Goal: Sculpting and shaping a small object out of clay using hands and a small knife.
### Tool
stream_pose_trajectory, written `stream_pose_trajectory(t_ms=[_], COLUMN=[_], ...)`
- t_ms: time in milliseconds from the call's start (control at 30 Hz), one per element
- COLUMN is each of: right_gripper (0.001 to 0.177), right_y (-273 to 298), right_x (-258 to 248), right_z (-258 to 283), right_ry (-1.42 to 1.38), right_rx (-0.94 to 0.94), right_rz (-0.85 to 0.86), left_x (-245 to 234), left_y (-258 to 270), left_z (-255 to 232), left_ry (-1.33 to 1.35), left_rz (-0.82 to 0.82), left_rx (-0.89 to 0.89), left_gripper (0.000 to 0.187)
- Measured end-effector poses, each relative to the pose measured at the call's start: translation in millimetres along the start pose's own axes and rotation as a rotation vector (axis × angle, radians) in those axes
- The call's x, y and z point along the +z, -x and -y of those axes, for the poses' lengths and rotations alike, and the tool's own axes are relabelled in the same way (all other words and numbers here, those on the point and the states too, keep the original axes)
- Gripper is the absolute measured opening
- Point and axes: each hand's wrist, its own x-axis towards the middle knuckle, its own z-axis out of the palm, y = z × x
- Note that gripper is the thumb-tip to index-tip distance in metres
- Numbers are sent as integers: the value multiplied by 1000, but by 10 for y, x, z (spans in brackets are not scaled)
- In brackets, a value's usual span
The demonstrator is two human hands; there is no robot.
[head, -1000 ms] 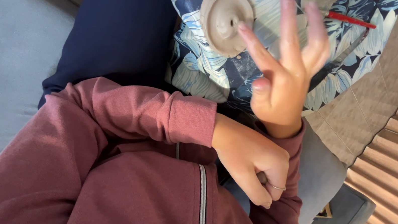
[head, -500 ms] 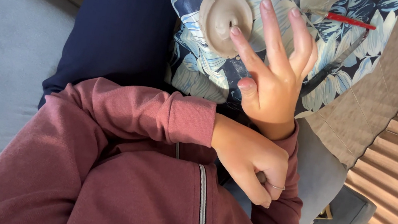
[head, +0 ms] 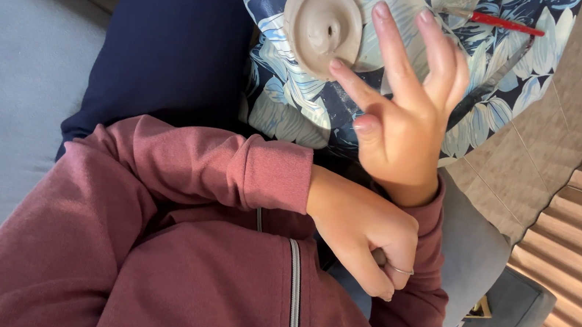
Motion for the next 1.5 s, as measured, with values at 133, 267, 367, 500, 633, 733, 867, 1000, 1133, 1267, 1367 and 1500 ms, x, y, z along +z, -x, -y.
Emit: stream_pose_trajectory(t_ms=[133, 267, 367, 500, 633, 733, 867, 1000, 1133, 1267, 1367, 1500], right_gripper=[86, 83, 79, 73, 70, 84, 84, 83, 82, 70, 70, 59], right_y=[-54, -35, -40, -22, -6, -79, -175, -179, -139, -113, -183, -342], right_x=[-7, 69, 60, 27, -27, -86, -86, 8, 8, -22, -104, -331], right_z=[-31, -121, -121, -116, -179, -237, -287, -333, -330, -411, -498, -455], right_ry=[-60, -58, -74, -101, -120, -28, -100, -158, -182, -151, -99, -81], right_rx=[40, 67, 53, 63, 70, 4, -6, -11, -1, -39, -100, -182], right_rz=[-13, 85, 100, 95, 123, 78, -2, 124, 151, 122, 122, 135], left_x=[-16, -20, -26, -31, -18, -15, -6, -16, -11, -40, -65, -38], left_y=[-9, -11, -5, -7, -12, -11, -10, -13, -5, -18, -15, -27], left_z=[-28, -57, -70, -48, -39, -30, -53, -66, -70, -70, -109, -157], left_ry=[-8, 1, 1, 6, -1, 5, -16, -31, -10, -2, 12, 10], left_rz=[28, 15, 2, 18, 6, 16, 12, 10, 1, 17, 34, 20], left_rx=[1, -3, -1, 2, 7, 24, 16, 7, 7, 14, 19, -9], left_gripper=[33, 33, 34, 33, 33, 32, 32, 33, 32, 31, 31, 32])
